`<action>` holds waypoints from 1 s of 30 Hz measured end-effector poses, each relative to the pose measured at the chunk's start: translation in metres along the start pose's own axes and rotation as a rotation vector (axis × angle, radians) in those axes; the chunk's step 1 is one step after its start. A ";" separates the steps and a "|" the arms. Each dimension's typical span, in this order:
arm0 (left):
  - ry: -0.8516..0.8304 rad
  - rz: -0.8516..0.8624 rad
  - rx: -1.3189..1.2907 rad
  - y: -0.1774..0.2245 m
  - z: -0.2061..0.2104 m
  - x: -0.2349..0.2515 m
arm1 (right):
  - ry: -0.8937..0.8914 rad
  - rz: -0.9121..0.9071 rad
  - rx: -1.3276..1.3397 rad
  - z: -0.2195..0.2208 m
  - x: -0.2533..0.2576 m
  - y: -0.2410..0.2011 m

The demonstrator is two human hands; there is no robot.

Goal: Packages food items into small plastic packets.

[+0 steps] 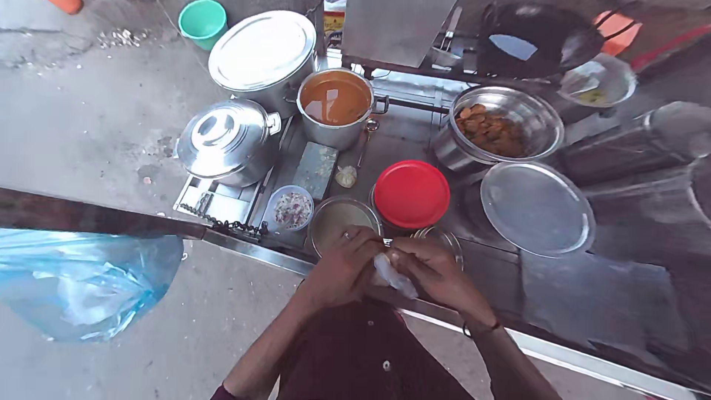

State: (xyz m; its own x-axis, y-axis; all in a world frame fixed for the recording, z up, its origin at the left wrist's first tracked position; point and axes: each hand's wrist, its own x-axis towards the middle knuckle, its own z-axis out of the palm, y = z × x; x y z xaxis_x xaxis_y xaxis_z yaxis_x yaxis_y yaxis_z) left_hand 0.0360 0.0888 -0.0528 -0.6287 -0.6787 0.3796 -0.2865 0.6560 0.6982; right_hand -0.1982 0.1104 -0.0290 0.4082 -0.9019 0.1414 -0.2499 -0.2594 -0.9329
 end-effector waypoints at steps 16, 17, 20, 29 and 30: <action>0.363 -0.583 0.102 -0.066 -0.059 -0.015 | 0.039 0.403 -0.294 -0.059 0.122 0.077; 0.442 -0.599 0.112 -0.069 -0.067 -0.029 | 0.043 0.418 -0.324 -0.057 0.126 0.094; 0.650 -0.610 0.109 -0.063 -0.084 -0.070 | 0.075 0.375 -0.386 -0.054 0.126 0.152; 0.858 -0.607 0.173 -0.023 -0.064 -0.128 | -0.331 0.044 -0.516 0.023 0.163 0.160; 0.881 -0.597 0.188 -0.017 -0.063 -0.129 | -0.411 -0.113 -0.602 0.038 0.160 0.150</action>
State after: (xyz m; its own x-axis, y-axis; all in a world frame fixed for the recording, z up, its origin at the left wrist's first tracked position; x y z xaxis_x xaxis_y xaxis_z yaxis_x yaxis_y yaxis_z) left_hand 0.1673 0.1449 -0.0754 0.3689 -0.8549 0.3648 -0.5281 0.1302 0.8392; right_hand -0.1367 -0.0598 -0.1587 0.7262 -0.6871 -0.0197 -0.5774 -0.5942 -0.5600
